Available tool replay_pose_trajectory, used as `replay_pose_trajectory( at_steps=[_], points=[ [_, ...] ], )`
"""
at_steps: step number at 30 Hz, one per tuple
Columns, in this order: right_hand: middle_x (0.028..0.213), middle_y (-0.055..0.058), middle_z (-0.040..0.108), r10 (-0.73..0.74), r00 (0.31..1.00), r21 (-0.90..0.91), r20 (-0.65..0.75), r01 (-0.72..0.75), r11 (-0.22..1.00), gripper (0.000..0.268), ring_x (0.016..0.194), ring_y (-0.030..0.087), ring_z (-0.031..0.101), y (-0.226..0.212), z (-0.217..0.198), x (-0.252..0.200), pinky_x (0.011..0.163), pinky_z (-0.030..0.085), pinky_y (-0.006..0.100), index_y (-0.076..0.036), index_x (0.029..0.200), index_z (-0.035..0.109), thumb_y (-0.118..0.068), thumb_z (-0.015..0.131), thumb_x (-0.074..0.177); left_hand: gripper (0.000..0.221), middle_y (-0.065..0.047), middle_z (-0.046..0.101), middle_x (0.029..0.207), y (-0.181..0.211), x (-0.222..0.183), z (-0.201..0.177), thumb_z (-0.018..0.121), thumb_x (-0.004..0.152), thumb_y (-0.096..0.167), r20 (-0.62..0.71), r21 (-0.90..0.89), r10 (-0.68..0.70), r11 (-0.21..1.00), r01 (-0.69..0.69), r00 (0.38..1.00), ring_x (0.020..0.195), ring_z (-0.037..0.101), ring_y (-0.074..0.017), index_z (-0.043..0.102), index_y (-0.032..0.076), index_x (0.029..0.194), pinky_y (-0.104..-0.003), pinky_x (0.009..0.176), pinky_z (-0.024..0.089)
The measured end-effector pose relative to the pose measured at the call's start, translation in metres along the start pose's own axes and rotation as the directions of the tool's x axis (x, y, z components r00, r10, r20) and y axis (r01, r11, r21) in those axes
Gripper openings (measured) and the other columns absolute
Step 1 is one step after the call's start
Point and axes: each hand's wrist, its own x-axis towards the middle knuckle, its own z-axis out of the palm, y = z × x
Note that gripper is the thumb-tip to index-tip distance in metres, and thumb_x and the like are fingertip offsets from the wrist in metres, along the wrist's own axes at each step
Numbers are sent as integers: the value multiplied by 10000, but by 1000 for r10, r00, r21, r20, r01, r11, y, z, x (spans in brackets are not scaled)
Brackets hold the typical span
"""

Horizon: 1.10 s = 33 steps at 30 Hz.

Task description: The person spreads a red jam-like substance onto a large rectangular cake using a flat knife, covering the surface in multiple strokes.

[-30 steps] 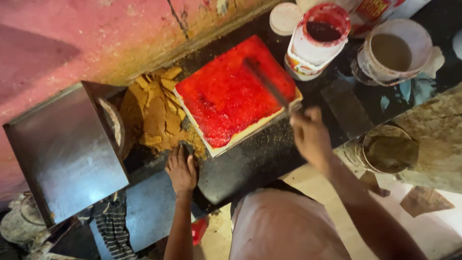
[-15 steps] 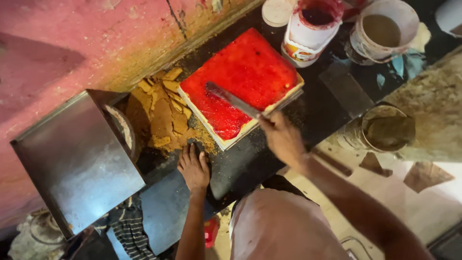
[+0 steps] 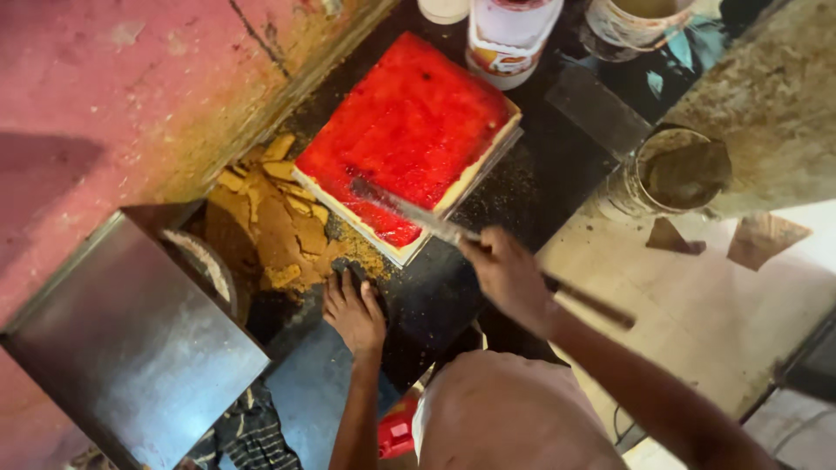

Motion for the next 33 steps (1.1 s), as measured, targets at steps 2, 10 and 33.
replay_pose_trajectory(
  at_steps=[2, 10, 33],
  points=[
    [946, 100, 565, 4, 1000, -199, -7, -5, 980, 256, 798, 264, 624, 23, -13, 11, 626, 529, 408, -155, 1190, 755, -111, 684, 948, 523, -208, 455, 1558, -1, -2, 0, 483, 1063, 372, 2, -6, 6, 1000, -6, 1000, 1469, 346, -417, 527, 38, 1463, -574, 1166, 251],
    [1078, 114, 549, 497, 866, 140, 63, -500, 854, 156, 694, 244, 656, 55, -53, -27, 557, 592, 361, -170, 1162, 733, -144, 640, 1040, 510, -223, 463, 1545, 1, -1, 1, 484, 1074, 369, -2, -8, 1, 1000, -1, 1000, 1471, 355, -421, 530, 36, 1457, -588, 1162, 262],
    [1015, 155, 596, 373, 925, 348, 77, -376, 859, 415, 768, 274, 627, 72, -58, -24, 656, 523, 388, -224, 1337, 682, -77, 688, 949, 546, -211, 455, 1554, 12, 4, 3, 468, 1054, 380, 15, 143, 16, 990, -18, 1000, 1471, 354, -422, 500, 39, 1480, -589, 1161, 261]
  ],
)
